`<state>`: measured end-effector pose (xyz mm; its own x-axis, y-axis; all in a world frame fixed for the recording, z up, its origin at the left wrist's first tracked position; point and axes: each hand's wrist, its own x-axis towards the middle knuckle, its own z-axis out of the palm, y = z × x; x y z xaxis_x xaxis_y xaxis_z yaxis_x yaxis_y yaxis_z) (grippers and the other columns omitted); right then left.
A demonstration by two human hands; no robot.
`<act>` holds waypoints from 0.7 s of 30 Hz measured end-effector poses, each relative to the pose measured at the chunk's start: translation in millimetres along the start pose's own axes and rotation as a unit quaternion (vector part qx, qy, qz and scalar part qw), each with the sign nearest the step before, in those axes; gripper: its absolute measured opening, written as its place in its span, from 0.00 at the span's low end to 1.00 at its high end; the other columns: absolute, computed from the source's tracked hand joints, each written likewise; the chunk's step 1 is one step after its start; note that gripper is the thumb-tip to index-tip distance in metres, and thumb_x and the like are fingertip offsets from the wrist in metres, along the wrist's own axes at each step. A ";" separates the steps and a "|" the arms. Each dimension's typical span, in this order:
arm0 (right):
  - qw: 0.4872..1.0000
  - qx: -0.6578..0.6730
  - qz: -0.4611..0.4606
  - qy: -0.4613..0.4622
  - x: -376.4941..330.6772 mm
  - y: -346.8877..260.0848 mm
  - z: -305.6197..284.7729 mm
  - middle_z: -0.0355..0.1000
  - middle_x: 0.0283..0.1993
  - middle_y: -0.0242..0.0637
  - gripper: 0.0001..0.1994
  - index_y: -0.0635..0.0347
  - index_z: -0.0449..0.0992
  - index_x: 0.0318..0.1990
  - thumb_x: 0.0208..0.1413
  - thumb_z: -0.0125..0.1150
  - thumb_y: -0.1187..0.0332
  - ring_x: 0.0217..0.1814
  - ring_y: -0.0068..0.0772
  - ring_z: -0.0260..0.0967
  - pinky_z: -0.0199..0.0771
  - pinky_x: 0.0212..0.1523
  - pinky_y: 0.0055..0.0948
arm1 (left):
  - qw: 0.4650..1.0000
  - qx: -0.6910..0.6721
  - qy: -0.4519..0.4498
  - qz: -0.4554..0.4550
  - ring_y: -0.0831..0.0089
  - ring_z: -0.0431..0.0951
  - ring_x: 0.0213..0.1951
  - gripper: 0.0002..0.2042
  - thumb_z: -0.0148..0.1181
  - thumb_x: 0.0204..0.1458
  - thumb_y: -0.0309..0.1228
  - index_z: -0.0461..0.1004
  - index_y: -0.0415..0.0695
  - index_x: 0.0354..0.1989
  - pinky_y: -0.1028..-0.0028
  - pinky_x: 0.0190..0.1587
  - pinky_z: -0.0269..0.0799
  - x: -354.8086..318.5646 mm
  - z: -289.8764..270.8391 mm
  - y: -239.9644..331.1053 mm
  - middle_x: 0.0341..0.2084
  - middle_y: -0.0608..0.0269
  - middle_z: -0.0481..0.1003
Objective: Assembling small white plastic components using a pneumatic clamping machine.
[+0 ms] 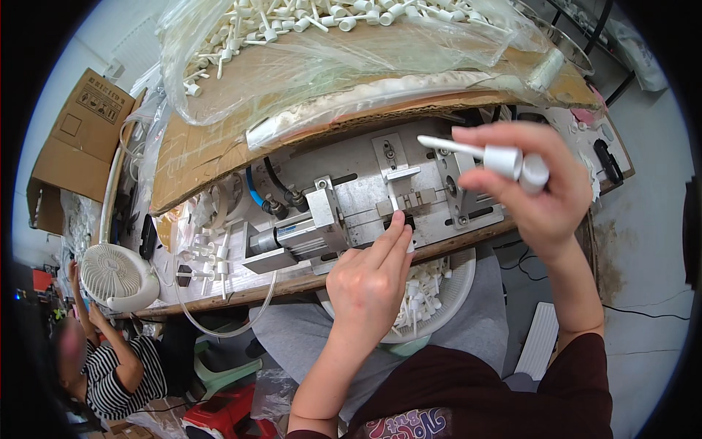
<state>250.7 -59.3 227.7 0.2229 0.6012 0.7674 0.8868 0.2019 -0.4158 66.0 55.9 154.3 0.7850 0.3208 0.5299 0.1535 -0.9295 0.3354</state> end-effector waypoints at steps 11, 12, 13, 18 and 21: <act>0.982 -0.091 -0.149 -0.074 -63.9 -24.6 24.0 0.81 0.44 0.42 0.16 0.65 0.81 0.44 0.49 0.62 0.67 0.22 0.16 0.69 0.59 0.19 0.16 | 0.878 -0.452 -0.008 -0.158 0.75 0.82 0.37 0.26 0.77 0.37 0.19 0.78 0.33 0.50 0.78 0.40 0.77 -5.0 -24.6 15.2 0.43 0.56 0.82; 0.982 -0.099 -0.139 -0.078 -64.3 -25.4 24.4 0.81 0.44 0.42 0.16 0.64 0.81 0.45 0.51 0.64 0.65 0.22 0.18 0.68 0.59 0.20 0.18 | 0.880 -0.450 -0.009 -0.150 0.75 0.82 0.37 0.26 0.77 0.37 0.18 0.78 0.33 0.49 0.78 0.40 0.77 -6.1 -24.7 14.9 0.42 0.57 0.82; 0.982 -0.107 -0.128 -0.083 -64.4 -26.1 24.0 0.81 0.44 0.42 0.16 0.63 0.80 0.46 0.53 0.65 0.63 0.21 0.20 0.68 0.59 0.20 0.19 | 0.902 -0.408 0.006 -0.140 0.75 0.81 0.37 0.24 0.76 0.38 0.18 0.79 0.34 0.49 0.78 0.40 0.77 -7.2 -25.7 13.7 0.41 0.57 0.81; 0.999 -0.024 -0.003 0.048 -79.7 -13.3 19.8 0.75 0.30 0.36 0.19 0.62 0.74 0.41 0.61 0.62 0.52 0.20 0.24 0.62 0.58 0.23 0.22 | 0.983 -0.162 0.060 -0.057 0.71 0.80 0.34 0.18 0.73 0.40 0.19 0.82 0.38 0.44 0.75 0.37 0.76 -9.4 -23.6 2.2 0.38 0.58 0.80; 0.975 0.156 0.086 0.134 -86.9 -9.6 14.7 0.68 0.25 0.33 0.18 0.62 0.71 0.34 0.67 0.54 0.54 0.21 0.24 0.62 0.61 0.25 0.22 | 0.998 -0.053 0.029 0.013 0.69 0.78 0.34 0.16 0.69 0.43 0.23 0.82 0.38 0.43 0.72 0.35 0.74 -7.8 -12.7 -2.4 0.43 0.60 0.81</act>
<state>216.8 -102.1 157.8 0.4924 0.4310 0.7561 0.6702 0.3665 -0.6454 52.0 58.0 159.2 0.7509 0.3099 0.5832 0.0674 -0.9144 0.3992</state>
